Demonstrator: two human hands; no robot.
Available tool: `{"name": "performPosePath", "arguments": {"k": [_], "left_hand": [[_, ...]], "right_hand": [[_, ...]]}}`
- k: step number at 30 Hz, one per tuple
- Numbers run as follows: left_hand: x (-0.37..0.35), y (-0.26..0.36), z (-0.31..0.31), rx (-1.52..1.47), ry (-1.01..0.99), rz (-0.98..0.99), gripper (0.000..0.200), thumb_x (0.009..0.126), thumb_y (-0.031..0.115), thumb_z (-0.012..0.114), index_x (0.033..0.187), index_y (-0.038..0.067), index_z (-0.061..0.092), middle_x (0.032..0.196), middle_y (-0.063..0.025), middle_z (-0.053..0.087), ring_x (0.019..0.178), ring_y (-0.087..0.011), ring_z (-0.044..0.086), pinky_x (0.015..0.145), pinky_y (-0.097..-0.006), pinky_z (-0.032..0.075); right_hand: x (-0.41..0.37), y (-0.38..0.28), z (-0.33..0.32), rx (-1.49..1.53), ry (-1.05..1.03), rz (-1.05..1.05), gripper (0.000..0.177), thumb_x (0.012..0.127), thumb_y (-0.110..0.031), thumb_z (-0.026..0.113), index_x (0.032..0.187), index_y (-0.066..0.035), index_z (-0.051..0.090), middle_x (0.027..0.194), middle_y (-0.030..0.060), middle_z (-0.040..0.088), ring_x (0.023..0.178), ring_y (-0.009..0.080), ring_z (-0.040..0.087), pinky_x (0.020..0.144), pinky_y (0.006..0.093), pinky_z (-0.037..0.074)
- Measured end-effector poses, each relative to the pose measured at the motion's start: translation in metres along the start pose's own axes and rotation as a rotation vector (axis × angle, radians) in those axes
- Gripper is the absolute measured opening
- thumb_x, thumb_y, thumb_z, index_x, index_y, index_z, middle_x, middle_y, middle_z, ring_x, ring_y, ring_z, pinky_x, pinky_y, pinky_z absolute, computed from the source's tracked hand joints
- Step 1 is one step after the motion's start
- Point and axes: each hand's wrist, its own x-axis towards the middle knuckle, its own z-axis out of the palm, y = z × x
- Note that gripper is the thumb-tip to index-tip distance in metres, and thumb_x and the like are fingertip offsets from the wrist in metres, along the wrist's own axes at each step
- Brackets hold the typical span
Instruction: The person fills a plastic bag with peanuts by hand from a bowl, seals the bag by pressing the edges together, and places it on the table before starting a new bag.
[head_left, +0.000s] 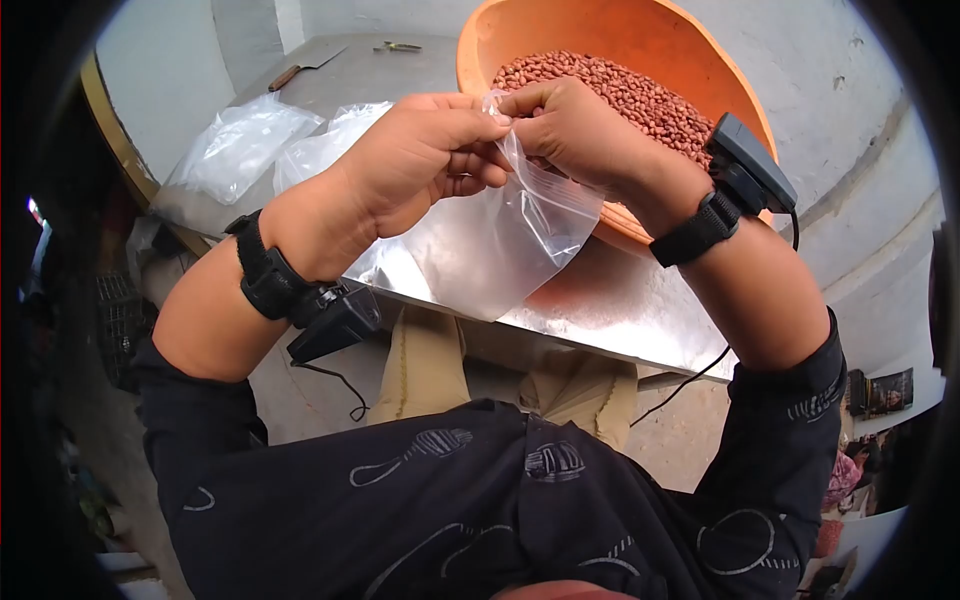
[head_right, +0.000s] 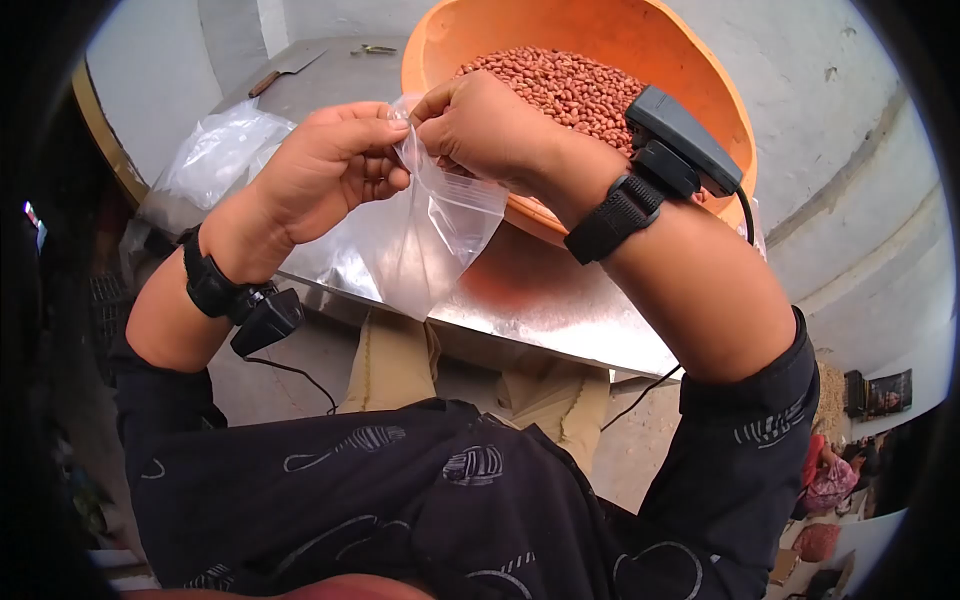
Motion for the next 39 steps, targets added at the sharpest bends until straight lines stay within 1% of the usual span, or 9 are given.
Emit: {"name": "performPosePath", "arguments": {"k": [4,8,12,18,21,28,31,34,39], "left_hand": [[0.001,-0.005,0.0,0.018,-0.045,0.038,0.013,0.09,0.017,0.053,0.09,0.005,0.057,0.077,-0.0015,0.061,0.065,-0.0077,0.059,0.064,-0.0198,0.049],[0.001,-0.006,0.001,-0.009,-0.073,0.096,0.012,0.09,0.016,0.052,0.089,0.005,0.056,0.075,-0.002,0.061,0.062,-0.0071,0.056,0.061,-0.0196,0.047],[-0.002,-0.012,0.007,0.053,-0.083,0.086,0.013,0.09,0.015,0.051,0.09,0.004,0.056,0.076,-0.0026,0.061,0.063,-0.0075,0.056,0.061,-0.0193,0.047],[0.003,-0.02,0.006,-0.041,-0.054,0.206,0.013,0.091,0.013,0.048,0.091,0.004,0.057,0.08,-0.0023,0.061,0.069,-0.0078,0.056,0.065,-0.021,0.046],[0.004,-0.019,0.004,-0.077,-0.083,0.228,0.013,0.092,0.013,0.047,0.09,0.003,0.056,0.079,-0.0019,0.06,0.069,-0.0077,0.055,0.066,-0.0215,0.045],[0.002,-0.01,0.005,-0.083,-0.092,0.257,0.013,0.091,0.014,0.049,0.086,0.005,0.056,0.075,-0.0021,0.058,0.066,-0.0084,0.054,0.063,-0.0211,0.045],[0.006,-0.012,0.005,-0.04,-0.049,0.236,0.013,0.09,0.016,0.052,0.083,0.005,0.057,0.072,-0.0025,0.059,0.062,-0.0086,0.054,0.061,-0.0209,0.046],[0.003,-0.01,0.002,0.043,0.014,0.155,0.012,0.09,0.016,0.051,0.085,0.006,0.056,0.071,0.0008,0.055,0.061,-0.0071,0.051,0.058,-0.02,0.042],[-0.003,0.003,0.005,0.146,0.011,0.18,0.013,0.09,0.018,0.053,0.082,0.007,0.055,0.064,0.0007,0.055,0.055,-0.0047,0.048,0.053,-0.0174,0.039]], "right_hand": [[-0.004,-0.012,-0.003,0.119,-0.052,0.227,0.013,0.077,-0.004,0.061,0.087,0.004,0.065,0.063,0.002,0.055,0.05,0.0074,0.047,0.047,0.0203,0.039],[-0.005,-0.023,0.001,0.231,0.042,0.256,0.01,0.081,-0.005,0.057,0.087,-0.002,0.064,0.063,-0.0014,0.054,0.053,0.0055,0.049,0.048,0.0191,0.04],[0.002,-0.017,-0.006,0.247,-0.066,0.189,0.012,0.085,-0.012,0.054,0.08,-0.004,0.06,0.059,-0.0038,0.048,0.051,0.0059,0.049,0.048,0.0203,0.04],[0.003,-0.006,0.006,0.327,0.039,0.223,0.012,0.084,-0.011,0.057,0.089,-0.002,0.063,0.056,-0.0038,0.048,0.049,0.0066,0.048,0.045,0.0222,0.038],[0.001,-0.01,0.009,0.272,0.091,0.187,0.018,0.082,-0.01,0.061,0.097,-0.001,0.064,0.058,-0.0014,0.052,0.049,0.0072,0.047,0.044,0.0223,0.036],[0.01,0.012,0.003,-0.119,-0.048,0.055,0.02,0.076,-0.014,0.068,0.078,0.005,0.068,0.069,0.0095,0.063,0.057,0.0141,0.057,0.052,0.027,0.045],[0.008,0.009,-0.001,-0.27,-0.072,-0.019,0.019,0.076,-0.013,0.067,0.077,0.005,0.066,0.063,0.008,0.06,0.054,0.0138,0.054,0.05,0.0269,0.044],[-0.001,-0.015,-0.009,-0.132,-0.102,0.154,0.016,0.079,-0.011,0.063,0.078,0.005,0.064,0.061,0.0059,0.055,0.051,0.0134,0.051,0.048,0.0267,0.043],[-0.013,-0.034,-0.012,0.178,-0.067,0.167,0.011,0.081,-0.007,0.058,0.08,0.003,0.06,0.064,0.0049,0.052,0.05,0.0137,0.051,0.046,0.0259,0.042]]}}
